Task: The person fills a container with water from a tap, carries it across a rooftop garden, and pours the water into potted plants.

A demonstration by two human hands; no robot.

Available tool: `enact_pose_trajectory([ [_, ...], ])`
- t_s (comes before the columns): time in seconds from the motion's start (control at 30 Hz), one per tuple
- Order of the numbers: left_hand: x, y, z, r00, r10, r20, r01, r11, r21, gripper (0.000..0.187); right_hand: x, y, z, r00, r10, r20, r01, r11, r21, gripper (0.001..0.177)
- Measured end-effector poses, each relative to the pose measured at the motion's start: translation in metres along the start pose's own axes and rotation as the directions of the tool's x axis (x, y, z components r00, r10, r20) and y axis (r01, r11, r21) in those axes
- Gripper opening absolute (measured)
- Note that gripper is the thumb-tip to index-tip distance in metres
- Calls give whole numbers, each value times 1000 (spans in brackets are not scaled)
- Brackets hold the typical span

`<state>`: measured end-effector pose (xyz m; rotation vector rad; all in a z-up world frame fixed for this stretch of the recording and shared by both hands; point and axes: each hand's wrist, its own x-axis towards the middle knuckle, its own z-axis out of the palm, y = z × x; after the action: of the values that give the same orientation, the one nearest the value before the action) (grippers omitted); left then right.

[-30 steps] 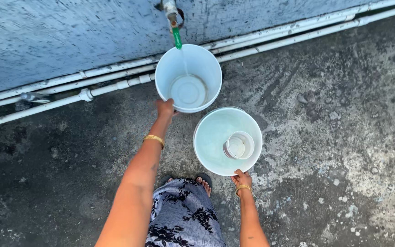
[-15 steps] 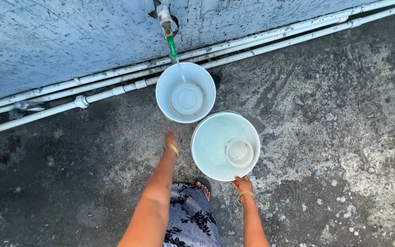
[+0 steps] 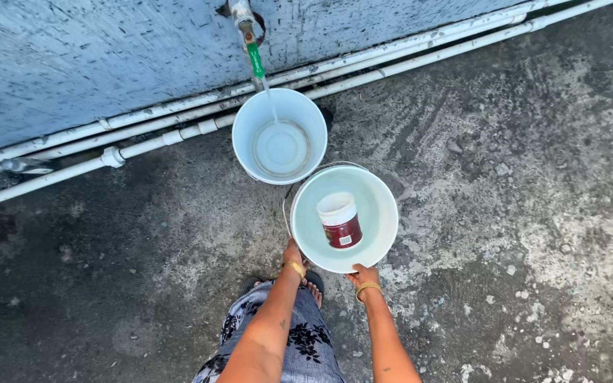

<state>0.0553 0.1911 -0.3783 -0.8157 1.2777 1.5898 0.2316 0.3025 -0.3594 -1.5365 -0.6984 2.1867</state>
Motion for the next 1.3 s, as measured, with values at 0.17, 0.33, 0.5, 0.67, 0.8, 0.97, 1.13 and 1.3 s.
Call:
enact_pose_trajectory([
  [0.17,-17,-34,-14,978,-71,195,109,976,-189,37,4,-26,-23,999,16,-46,-24,984,-176,42],
  [0.33,-34,-74,-8,982,86,170,-49,977,-209,20,14,-71,-50,995,-25,-94,-17,906,-422,45],
  [0.5,-62,-107,14,792,610,-44,-611,790,-43,34,14,-81,-47,996,-73,-52,43,897,-440,42],
  [0.67,-110,-129,20,703,682,203,-693,592,411,38,-12,-89,-36,475,-838,268,438,-39,-898,52],
  [0.8,-140,-116,33,611,577,542,-778,311,545,54,-45,-77,9,885,-439,153,414,595,-688,53],
  [0.97,-172,-70,59,792,244,559,-600,148,786,47,-90,-79,42,930,-265,257,339,887,-314,51],
  [1.13,-197,-19,92,754,331,567,-601,-1,799,28,-129,-106,52,875,-410,258,470,848,-245,52],
  [1.3,-231,-7,118,775,315,548,-536,-132,834,30,-150,-121,65,926,-372,69,331,709,-623,52],
])
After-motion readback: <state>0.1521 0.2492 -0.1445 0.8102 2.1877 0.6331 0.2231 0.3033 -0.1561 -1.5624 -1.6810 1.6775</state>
